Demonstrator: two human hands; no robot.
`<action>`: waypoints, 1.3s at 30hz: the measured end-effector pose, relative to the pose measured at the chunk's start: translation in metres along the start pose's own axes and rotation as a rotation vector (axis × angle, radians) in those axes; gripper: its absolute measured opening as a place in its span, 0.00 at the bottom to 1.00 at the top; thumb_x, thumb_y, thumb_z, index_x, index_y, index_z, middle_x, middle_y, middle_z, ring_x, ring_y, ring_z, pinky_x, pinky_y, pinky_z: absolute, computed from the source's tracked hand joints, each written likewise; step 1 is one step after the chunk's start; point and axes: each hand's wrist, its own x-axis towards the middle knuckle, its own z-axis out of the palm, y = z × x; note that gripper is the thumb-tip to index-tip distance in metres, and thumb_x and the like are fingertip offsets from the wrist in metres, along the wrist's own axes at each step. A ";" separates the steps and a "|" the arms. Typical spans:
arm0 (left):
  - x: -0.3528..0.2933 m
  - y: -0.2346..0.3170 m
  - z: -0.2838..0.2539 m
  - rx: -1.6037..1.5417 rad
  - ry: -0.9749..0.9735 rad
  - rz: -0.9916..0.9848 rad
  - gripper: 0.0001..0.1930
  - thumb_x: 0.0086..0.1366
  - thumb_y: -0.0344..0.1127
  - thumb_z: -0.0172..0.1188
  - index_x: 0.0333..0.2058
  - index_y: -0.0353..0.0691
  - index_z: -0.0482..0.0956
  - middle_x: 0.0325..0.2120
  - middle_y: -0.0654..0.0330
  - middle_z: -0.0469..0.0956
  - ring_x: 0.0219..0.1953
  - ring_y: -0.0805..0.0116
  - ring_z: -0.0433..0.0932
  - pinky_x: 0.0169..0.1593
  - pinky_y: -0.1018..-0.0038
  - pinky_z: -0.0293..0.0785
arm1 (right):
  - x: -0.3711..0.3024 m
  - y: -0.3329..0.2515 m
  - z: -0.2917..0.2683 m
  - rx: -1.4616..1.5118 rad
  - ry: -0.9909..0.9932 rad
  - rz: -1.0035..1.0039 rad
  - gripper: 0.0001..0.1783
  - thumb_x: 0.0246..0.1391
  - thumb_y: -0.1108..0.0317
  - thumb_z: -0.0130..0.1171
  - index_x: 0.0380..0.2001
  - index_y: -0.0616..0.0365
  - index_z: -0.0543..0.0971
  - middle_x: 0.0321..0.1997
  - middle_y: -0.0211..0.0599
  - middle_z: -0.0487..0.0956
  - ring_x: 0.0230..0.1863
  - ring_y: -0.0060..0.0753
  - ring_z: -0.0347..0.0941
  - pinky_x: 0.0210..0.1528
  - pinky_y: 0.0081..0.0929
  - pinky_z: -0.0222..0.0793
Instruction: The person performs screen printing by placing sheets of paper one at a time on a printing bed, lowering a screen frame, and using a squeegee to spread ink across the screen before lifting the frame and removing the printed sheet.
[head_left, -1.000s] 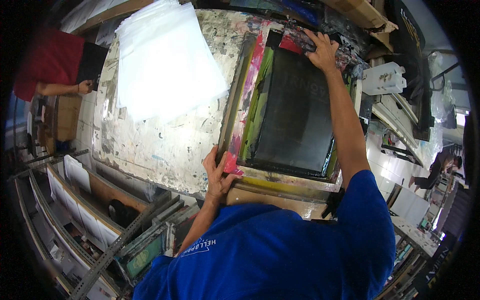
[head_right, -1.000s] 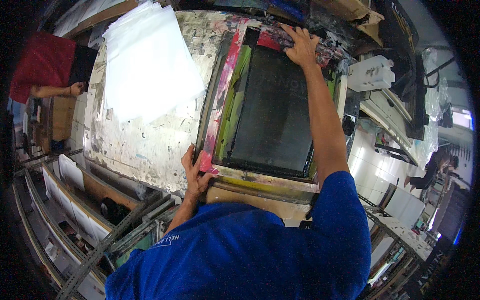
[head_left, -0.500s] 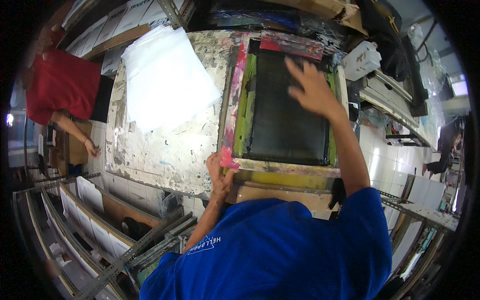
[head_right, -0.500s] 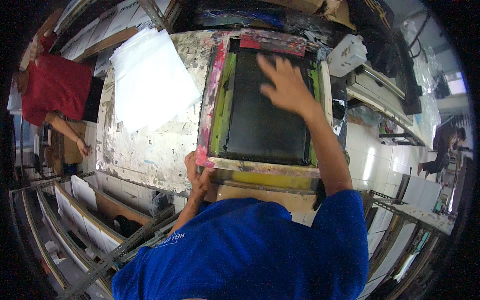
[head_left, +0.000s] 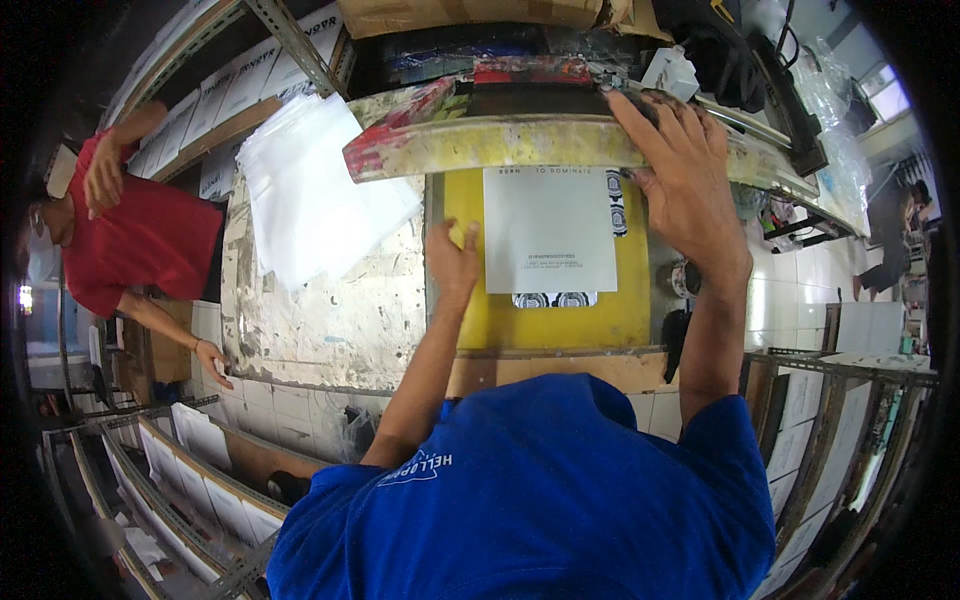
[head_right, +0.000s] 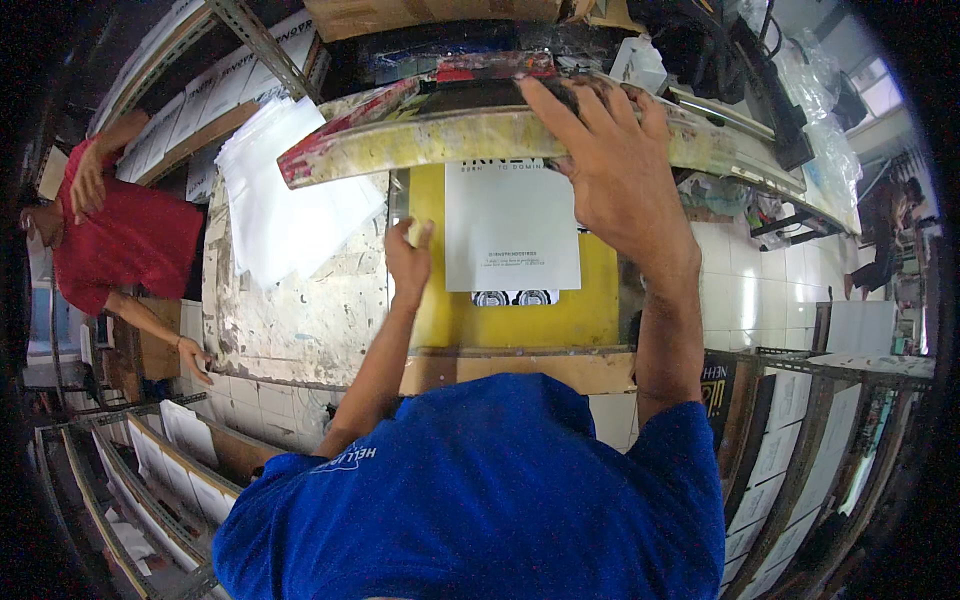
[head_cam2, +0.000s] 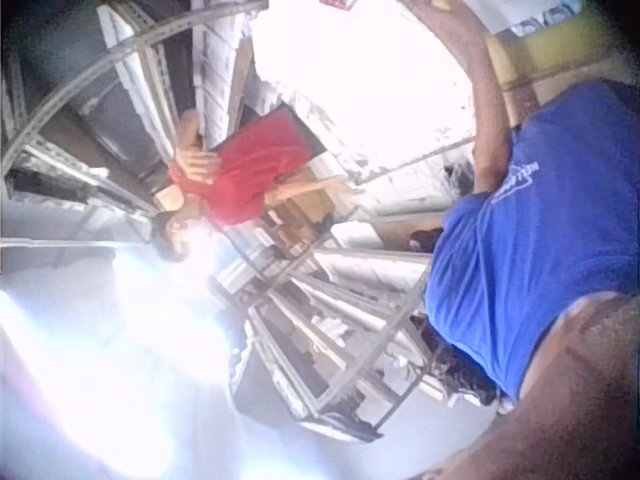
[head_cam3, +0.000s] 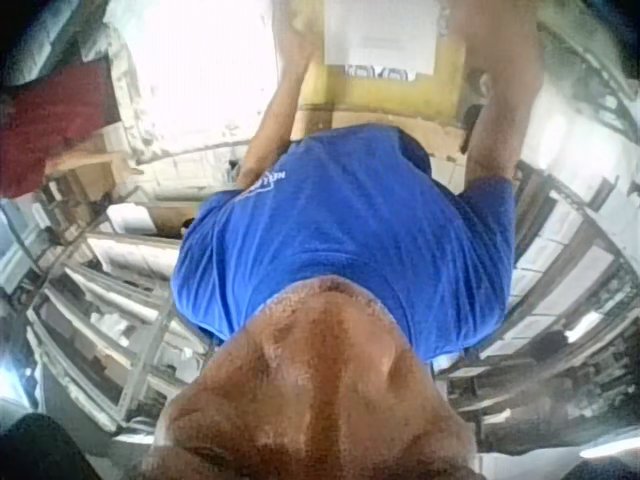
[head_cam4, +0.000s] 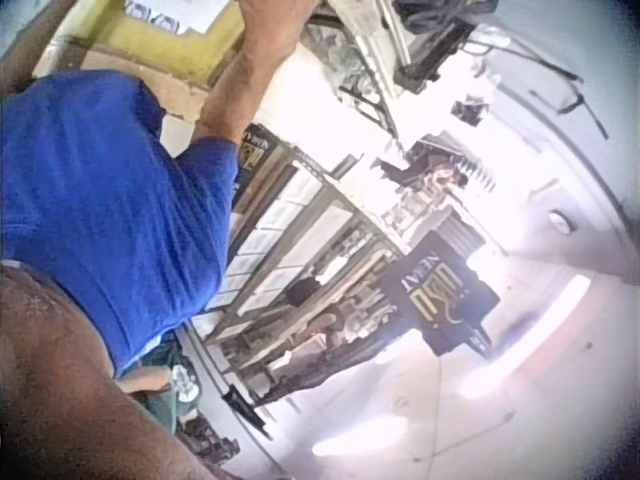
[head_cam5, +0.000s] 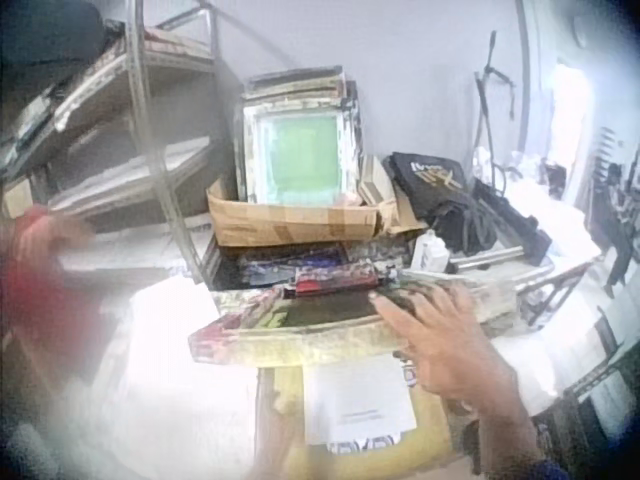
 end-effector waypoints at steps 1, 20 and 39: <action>-0.007 0.005 0.012 0.127 -0.013 0.004 0.19 0.62 0.42 0.71 0.45 0.35 0.80 0.43 0.53 0.77 0.47 0.51 0.75 0.52 0.59 0.71 | 0.002 0.006 0.002 0.003 0.010 0.002 0.40 0.54 0.74 0.60 0.71 0.44 0.66 0.59 0.46 0.75 0.62 0.50 0.67 0.66 0.53 0.52; 0.038 0.001 -0.025 0.102 -0.221 0.139 0.22 0.58 0.22 0.65 0.51 0.39 0.69 0.30 0.50 0.84 0.31 0.54 0.84 0.35 0.63 0.76 | -0.002 0.006 0.005 0.047 0.011 0.010 0.42 0.50 0.74 0.65 0.71 0.45 0.67 0.57 0.43 0.76 0.58 0.45 0.69 0.63 0.49 0.55; -0.036 -0.005 -0.147 -0.862 -0.211 -0.214 0.45 0.53 0.22 0.68 0.71 0.37 0.61 0.48 0.56 0.79 0.49 0.64 0.78 0.49 0.70 0.76 | -0.148 -0.060 0.082 0.140 -0.128 0.171 0.35 0.47 0.67 0.63 0.63 0.46 0.75 0.55 0.37 0.78 0.55 0.41 0.71 0.55 0.54 0.60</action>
